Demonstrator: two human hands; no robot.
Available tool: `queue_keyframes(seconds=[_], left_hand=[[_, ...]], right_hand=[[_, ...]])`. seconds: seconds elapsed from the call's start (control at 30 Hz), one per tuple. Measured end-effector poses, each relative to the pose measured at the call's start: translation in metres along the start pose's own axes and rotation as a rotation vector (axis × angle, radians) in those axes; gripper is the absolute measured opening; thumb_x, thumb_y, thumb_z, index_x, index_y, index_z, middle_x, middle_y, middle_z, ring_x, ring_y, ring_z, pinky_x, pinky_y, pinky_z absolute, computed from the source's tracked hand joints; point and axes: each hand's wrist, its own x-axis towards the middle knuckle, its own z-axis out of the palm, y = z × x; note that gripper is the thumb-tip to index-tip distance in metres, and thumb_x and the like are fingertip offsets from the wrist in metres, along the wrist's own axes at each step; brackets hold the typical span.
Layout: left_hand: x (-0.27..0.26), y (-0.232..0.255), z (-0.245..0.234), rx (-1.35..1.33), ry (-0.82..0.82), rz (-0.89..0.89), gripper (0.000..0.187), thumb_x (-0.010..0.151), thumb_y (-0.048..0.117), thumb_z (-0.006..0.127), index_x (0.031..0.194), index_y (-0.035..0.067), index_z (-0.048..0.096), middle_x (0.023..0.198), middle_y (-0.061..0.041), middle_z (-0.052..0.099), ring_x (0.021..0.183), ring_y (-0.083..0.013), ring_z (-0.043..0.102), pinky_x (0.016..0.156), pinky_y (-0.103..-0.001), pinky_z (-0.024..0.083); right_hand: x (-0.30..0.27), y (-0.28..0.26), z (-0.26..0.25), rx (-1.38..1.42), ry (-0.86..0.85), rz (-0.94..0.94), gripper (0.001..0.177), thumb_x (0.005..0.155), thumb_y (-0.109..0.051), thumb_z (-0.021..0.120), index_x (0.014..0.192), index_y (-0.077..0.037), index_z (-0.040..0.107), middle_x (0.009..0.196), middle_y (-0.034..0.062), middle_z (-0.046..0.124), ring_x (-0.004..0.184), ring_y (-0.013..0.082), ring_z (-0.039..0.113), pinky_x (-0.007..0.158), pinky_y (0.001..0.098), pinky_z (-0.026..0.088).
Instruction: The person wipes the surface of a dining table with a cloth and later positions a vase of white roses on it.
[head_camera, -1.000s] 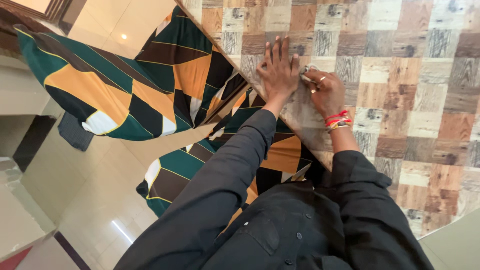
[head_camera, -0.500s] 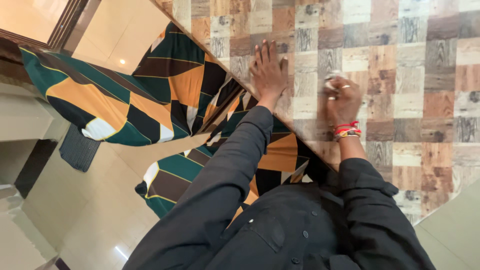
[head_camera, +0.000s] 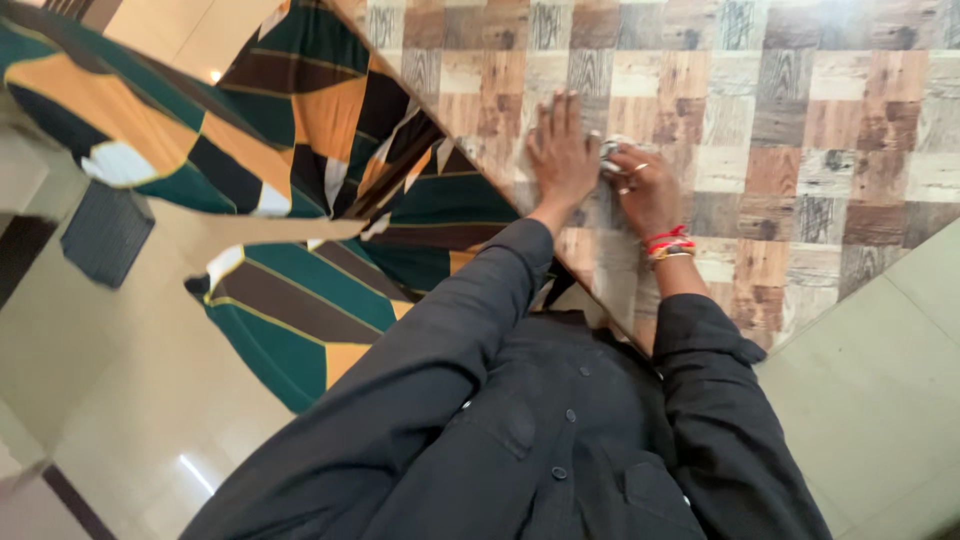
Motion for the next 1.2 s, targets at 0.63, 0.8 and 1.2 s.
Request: queue_keyframes(seconds=[0.63, 0.8, 1.2], left_hand=[[-0.063, 0.139, 0.013, 0.012, -0.325, 0.202, 0.065, 0.093, 0.038, 0.063, 0.152, 0.025, 0.039, 0.159, -0.003, 0.037, 0.147, -0.0222, 0.037, 0.116, -0.053, 0.024], [-0.064, 0.136, 0.025, -0.014, -0.225, 0.253, 0.059, 0.096, 0.030, 0.060, 0.152, 0.026, 0.041, 0.162, -0.001, 0.037, 0.149, -0.0190, 0.037, 0.116, -0.052, 0.022], [-0.067, 0.126, 0.026, -0.089, -0.209, 0.202, 0.041, 0.100, 0.035, 0.056, 0.138, 0.020, 0.052, 0.156, 0.000, 0.046, 0.146, -0.0140, 0.045, 0.117, -0.050, 0.023]], right_hand=[[-0.052, 0.100, -0.111, -0.182, 0.282, 0.339, 0.031, 0.096, -0.004, 0.076, 0.127, -0.001, 0.070, 0.111, 0.0139, 0.076, 0.103, 0.0351, 0.068, 0.091, 0.0443, 0.054], [0.014, 0.161, -0.105, -0.238, 0.476, 0.016, 0.014, 0.086, 0.000, 0.075, 0.100, -0.003, 0.073, 0.116, 0.0168, 0.075, 0.104, 0.0333, 0.070, 0.089, 0.0414, 0.057], [0.003, 0.109, -0.061, 0.320, 0.215, 0.122, 0.019, 0.092, -0.002, 0.081, 0.109, 0.000, 0.076, 0.121, 0.0219, 0.074, 0.110, 0.0331, 0.075, 0.095, 0.0382, 0.060]])
